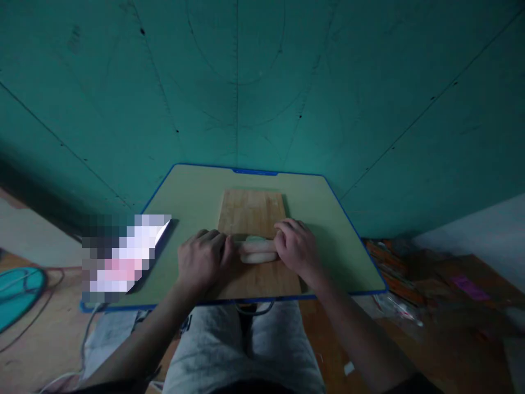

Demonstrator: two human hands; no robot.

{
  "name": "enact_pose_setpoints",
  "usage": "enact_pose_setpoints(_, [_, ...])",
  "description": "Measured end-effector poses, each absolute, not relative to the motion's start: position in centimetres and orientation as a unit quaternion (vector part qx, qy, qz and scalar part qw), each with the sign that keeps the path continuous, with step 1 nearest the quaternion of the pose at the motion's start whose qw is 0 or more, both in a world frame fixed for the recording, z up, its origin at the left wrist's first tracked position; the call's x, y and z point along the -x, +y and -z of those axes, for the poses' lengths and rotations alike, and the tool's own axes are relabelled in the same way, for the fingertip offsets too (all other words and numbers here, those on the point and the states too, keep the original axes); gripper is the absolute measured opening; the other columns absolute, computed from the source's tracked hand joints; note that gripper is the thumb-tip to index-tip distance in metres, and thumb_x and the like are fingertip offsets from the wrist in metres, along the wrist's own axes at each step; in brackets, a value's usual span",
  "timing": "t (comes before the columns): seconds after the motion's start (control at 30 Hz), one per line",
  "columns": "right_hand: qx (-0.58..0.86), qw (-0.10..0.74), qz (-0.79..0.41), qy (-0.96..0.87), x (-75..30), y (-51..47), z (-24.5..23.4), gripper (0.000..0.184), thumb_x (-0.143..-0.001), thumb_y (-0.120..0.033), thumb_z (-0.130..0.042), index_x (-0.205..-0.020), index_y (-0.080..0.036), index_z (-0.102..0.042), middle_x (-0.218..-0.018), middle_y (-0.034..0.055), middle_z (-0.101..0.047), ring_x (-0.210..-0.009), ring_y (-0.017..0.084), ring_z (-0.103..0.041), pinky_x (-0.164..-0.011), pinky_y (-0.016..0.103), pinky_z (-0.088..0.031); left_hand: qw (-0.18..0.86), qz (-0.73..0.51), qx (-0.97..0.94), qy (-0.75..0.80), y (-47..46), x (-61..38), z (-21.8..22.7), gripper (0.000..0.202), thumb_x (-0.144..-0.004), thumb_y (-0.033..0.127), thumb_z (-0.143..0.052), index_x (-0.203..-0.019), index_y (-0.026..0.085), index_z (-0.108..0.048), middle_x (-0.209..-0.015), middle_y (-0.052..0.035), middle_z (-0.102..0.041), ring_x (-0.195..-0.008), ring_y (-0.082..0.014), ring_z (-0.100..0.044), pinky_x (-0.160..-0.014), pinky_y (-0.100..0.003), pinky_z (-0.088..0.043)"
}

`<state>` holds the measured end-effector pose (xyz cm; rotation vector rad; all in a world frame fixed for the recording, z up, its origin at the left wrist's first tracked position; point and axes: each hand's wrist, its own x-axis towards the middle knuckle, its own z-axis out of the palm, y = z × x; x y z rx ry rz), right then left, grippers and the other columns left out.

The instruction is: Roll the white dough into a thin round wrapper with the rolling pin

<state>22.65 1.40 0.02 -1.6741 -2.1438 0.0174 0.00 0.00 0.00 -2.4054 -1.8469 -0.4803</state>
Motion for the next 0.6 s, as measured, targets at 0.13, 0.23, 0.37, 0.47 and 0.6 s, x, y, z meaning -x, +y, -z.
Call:
enact_pose_setpoints(0.13, [0.635,0.159,0.025,-0.756,-22.2,2.1,-0.2,0.024,-0.091,-0.020,-0.048,-0.086,-0.019,-0.071,-0.093,0.0092,-0.072,-0.083,0.021,-0.064,-0.074,0.030,-0.044,0.026,0.134,0.766,-0.629,0.8,-0.2,0.2,0.056,-0.100,0.043,-0.028,-0.073,0.018,-0.069,-0.075,-0.0119,-0.072,-0.076,-0.0248,-0.066,-0.057,-0.033,-0.030])
enact_pose_setpoints(0.23, [0.671,0.094,0.011,-0.736,-21.8,2.0,-0.6,0.031,-0.096,-0.024,-0.044,-0.085,-0.020,-0.072,-0.088,0.0079,-0.076,-0.079,0.020,-0.068,-0.069,0.029,-0.042,0.022,0.121,0.753,-0.646,1.3,-0.4,0.1,0.057,-0.099,0.045,-0.028,-0.074,0.017,-0.071,-0.079,-0.0138,-0.074,-0.076,-0.0265,-0.068,-0.057,-0.034,-0.030])
enact_pose_setpoints(0.37, [0.686,0.040,0.005,-0.726,-21.4,1.6,-1.5,0.045,-0.101,-0.032,-0.036,-0.087,-0.020,-0.077,-0.092,0.0104,-0.079,-0.083,0.023,-0.072,-0.072,0.031,-0.045,0.002,0.101,0.747,-0.657,1.5,-0.5,-0.1,0.058,-0.099,0.045,-0.027,-0.075,0.018,-0.073,-0.081,-0.0149,-0.075,-0.076,-0.0282,-0.069,-0.057,-0.034,-0.032])
enact_pose_setpoints(0.47, [0.688,0.019,0.008,-0.725,-21.3,1.6,-1.8,0.051,-0.102,-0.037,-0.036,-0.087,-0.017,-0.080,-0.092,0.0139,-0.079,-0.085,0.025,-0.074,-0.074,0.032,-0.047,0.007,0.087,0.748,-0.658,1.4,-0.4,-0.1,0.060,-0.099,0.047,-0.027,-0.073,0.018,-0.073,-0.079,-0.0158,-0.075,-0.072,-0.0291,-0.069,-0.056,-0.034,-0.031])
enact_pose_setpoints(0.6, [0.681,0.018,0.019,-0.732,-21.6,1.8,-1.4,0.051,-0.102,-0.037,-0.036,-0.086,-0.015,-0.080,-0.090,0.0150,-0.079,-0.086,0.026,-0.074,-0.075,0.032,-0.048,0.026,0.085,0.752,-0.654,1.5,-0.2,0.4,0.059,-0.099,0.046,-0.029,-0.070,0.017,-0.072,-0.072,-0.0164,-0.073,-0.065,-0.0276,-0.066,-0.055,-0.034,-0.030])
